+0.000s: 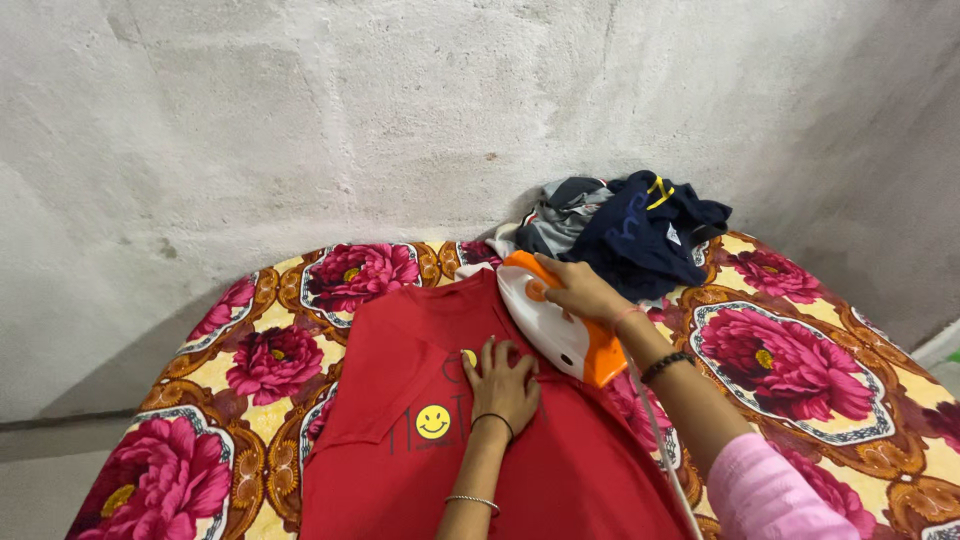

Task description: The person irons a red t-shirt on a floral bedsheet, smoothing it with both hands and using an electric iron to press the front and sleeves. After finishing the red shirt, the person picks up a dark blue t-shirt and begins to smooth it out for ironing.

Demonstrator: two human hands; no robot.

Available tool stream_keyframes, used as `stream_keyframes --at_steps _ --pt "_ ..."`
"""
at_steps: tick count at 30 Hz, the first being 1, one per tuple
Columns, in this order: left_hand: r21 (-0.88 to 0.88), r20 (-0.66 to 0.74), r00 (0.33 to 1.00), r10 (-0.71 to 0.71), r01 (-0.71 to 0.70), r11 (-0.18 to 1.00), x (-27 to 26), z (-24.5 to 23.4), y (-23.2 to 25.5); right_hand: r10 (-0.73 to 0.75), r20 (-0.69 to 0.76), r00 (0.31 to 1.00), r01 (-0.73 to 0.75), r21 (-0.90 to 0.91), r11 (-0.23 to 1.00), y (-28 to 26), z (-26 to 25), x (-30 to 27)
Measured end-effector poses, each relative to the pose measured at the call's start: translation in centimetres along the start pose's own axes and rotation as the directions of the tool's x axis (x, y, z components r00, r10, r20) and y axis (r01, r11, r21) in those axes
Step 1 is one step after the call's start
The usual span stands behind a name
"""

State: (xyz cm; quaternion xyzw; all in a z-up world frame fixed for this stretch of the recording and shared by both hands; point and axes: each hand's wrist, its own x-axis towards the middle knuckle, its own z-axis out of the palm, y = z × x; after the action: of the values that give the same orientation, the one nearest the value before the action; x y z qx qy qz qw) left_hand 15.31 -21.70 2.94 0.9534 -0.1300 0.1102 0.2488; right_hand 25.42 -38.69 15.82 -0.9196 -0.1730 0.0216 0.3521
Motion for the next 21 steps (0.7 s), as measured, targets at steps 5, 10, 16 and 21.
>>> stream_keyframes --at_steps 5,10,16,21 --pt "-0.041 -0.109 0.994 0.006 -0.01 0.999 -0.3 0.5 -0.2 -0.052 0.075 0.996 0.053 -0.01 0.999 -0.1 0.0 -1.0" --pt "-0.003 -0.159 0.987 0.026 -0.027 1.0 -0.3 0.9 -0.1 -0.054 0.066 0.996 0.057 -0.048 0.997 0.9 0.8 -2.1" --pt "-0.029 0.045 0.994 -0.1 0.102 0.994 -0.4 -0.7 0.5 -0.024 -0.108 0.994 0.013 -0.107 0.994 -1.0 3.1 1.5" --pt "0.033 -0.133 0.985 -0.113 0.119 0.992 -0.6 -0.7 0.5 0.024 -0.013 1.0 -0.025 -0.088 0.996 -1.3 2.7 -0.6"
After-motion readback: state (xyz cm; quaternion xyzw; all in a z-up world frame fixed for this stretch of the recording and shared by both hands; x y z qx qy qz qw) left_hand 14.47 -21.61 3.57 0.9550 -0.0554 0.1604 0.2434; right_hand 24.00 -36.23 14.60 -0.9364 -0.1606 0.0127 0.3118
